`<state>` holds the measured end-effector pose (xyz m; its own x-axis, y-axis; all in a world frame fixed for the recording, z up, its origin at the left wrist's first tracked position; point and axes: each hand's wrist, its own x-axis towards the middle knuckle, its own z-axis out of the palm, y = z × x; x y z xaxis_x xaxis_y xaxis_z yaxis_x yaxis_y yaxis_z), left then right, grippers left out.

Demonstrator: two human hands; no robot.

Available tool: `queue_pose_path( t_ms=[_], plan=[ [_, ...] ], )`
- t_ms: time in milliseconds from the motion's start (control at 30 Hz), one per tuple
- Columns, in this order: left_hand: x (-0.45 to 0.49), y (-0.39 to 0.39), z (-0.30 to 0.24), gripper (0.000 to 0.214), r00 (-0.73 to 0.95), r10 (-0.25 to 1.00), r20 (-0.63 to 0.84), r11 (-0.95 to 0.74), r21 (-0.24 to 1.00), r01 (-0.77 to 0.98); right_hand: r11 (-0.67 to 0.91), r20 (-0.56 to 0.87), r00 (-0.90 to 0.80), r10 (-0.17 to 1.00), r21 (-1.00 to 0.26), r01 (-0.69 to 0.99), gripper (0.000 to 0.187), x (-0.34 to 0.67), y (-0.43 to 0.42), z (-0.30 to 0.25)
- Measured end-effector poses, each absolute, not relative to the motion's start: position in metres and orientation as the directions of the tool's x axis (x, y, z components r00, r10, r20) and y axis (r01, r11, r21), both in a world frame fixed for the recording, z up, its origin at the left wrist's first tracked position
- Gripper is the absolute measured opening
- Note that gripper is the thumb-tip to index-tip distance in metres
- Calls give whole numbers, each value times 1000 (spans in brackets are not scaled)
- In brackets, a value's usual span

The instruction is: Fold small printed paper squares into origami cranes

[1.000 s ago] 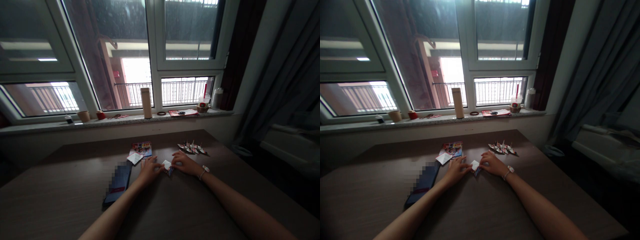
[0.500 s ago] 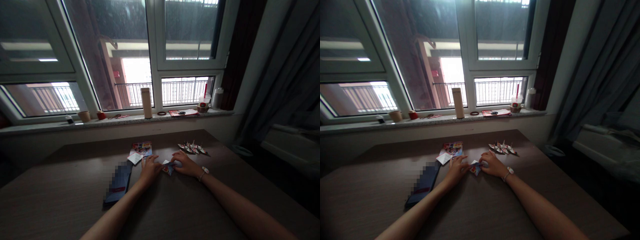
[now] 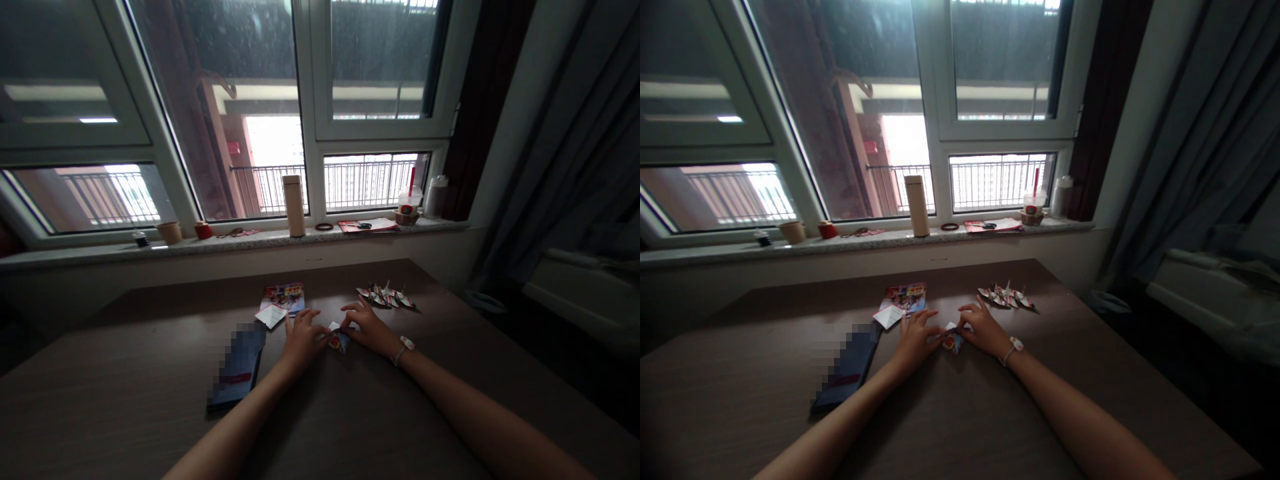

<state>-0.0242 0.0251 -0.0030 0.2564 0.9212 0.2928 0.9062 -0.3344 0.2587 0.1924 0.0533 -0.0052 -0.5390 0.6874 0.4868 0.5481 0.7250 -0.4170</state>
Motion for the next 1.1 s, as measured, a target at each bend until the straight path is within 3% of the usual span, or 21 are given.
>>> queue_pose_path(
  t_ms=[300,667,867,1100],
  plan=[
    [-15,27,0,13,209,926,313,-304,292,907,679,483,-486,729,-419,602,2,187,54,-7],
    [-8,30,2,19,149,949,279,-236,308,922,409,292,-288,912,-604,684,15,173,54,-6],
    [-5,30,5,17,95,960,262,-185,344,920,321,233,-223,947,-614,721,16,164,53,-7],
    [0,25,12,17,13,979,206,-92,379,921,323,257,-208,944,-588,741,13,158,49,-6]
  ],
)
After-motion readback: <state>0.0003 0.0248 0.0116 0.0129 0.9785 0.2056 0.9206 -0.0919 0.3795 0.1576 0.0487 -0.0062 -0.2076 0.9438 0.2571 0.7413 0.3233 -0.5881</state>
